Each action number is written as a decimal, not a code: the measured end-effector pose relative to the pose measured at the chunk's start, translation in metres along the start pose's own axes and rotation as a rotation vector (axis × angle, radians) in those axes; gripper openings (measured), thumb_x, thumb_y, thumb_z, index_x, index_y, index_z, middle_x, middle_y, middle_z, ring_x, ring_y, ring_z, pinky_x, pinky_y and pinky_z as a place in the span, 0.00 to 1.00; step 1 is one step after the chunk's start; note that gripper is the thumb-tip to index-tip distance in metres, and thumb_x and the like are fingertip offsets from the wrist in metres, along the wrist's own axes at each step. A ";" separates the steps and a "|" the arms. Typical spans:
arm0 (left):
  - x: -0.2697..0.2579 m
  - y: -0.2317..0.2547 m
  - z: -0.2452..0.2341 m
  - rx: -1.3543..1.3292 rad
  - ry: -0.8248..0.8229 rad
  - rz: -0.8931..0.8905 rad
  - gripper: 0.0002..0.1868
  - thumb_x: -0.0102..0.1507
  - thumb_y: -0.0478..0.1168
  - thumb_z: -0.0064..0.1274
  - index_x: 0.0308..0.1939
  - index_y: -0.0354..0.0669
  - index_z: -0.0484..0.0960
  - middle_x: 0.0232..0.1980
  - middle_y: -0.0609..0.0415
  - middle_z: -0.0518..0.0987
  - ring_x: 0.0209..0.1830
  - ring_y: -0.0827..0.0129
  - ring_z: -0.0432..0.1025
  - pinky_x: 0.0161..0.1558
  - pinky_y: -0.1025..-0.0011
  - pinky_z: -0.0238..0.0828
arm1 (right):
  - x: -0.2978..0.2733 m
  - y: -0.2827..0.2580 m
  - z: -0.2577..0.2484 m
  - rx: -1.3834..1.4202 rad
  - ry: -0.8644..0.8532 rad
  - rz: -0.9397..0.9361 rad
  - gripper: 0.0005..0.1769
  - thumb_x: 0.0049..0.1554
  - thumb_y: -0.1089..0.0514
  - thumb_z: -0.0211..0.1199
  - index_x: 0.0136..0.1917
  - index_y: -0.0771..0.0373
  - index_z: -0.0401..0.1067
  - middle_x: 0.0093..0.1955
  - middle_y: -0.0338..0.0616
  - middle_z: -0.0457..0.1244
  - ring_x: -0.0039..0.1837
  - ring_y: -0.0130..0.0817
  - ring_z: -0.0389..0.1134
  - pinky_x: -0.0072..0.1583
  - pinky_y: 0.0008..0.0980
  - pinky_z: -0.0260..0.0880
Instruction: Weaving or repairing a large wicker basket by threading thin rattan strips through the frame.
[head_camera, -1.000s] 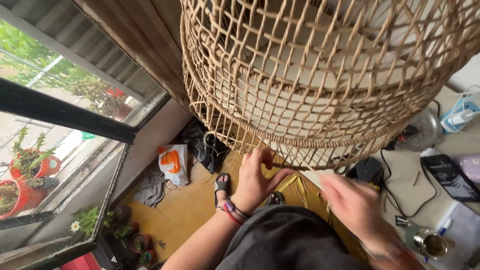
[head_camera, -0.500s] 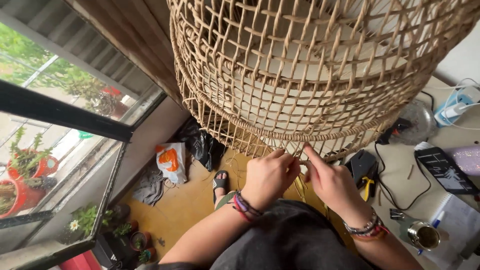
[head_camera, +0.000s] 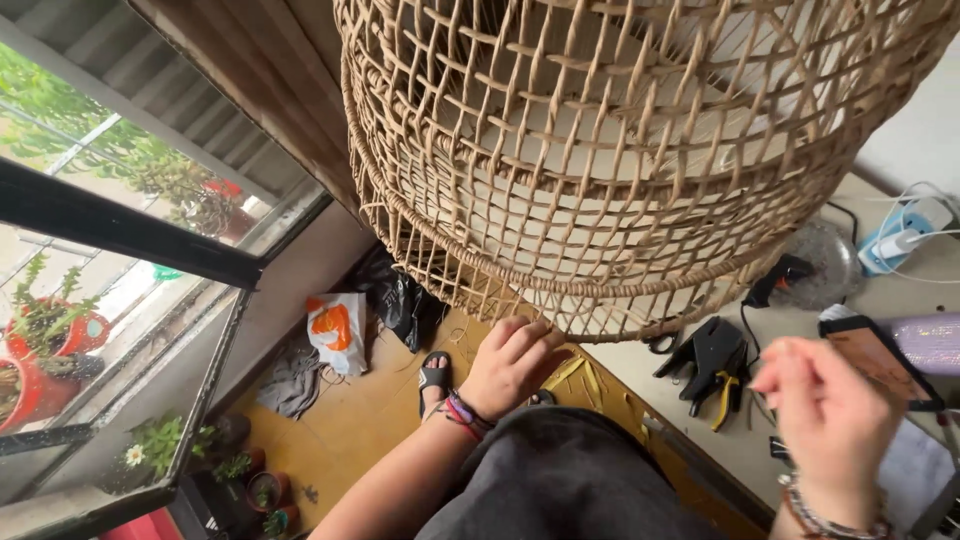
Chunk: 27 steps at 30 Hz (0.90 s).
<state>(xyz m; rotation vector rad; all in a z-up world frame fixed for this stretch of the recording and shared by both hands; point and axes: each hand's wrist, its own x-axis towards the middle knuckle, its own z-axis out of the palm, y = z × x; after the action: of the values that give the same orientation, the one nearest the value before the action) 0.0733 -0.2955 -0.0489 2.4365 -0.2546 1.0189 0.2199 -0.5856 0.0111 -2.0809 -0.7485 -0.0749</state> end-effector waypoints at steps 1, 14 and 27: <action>-0.004 0.001 0.002 0.054 -0.014 -0.019 0.11 0.70 0.42 0.57 0.51 0.39 0.79 0.49 0.50 0.77 0.46 0.60 0.70 0.52 0.66 0.73 | 0.002 0.005 -0.002 -0.090 -0.025 -0.007 0.10 0.70 0.63 0.54 0.55 0.66 0.76 0.41 0.41 0.70 0.41 0.28 0.71 0.48 0.24 0.73; -0.057 -0.032 0.037 0.218 -0.290 -0.102 0.17 0.72 0.40 0.43 0.65 0.58 0.77 0.59 0.59 0.69 0.49 0.61 0.62 0.42 0.60 0.57 | 0.032 -0.022 0.109 -0.239 0.011 -0.404 0.11 0.65 0.61 0.60 0.41 0.61 0.77 0.21 0.30 0.57 0.23 0.18 0.52 0.25 0.21 0.47; -0.023 -0.159 -0.057 -0.048 -0.239 0.091 0.11 0.69 0.48 0.56 0.51 0.50 0.83 0.47 0.60 0.72 0.44 0.63 0.63 0.45 0.63 0.57 | 0.021 -0.084 0.142 -0.035 0.093 -0.351 0.14 0.66 0.63 0.48 0.55 0.75 0.71 0.58 0.54 0.67 0.43 0.29 0.69 0.39 0.19 0.70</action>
<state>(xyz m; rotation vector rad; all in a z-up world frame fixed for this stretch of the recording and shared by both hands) 0.0775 -0.1293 -0.0882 2.5215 -0.4677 0.7468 0.1607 -0.4309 -0.0052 -1.9436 -1.0524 -0.3789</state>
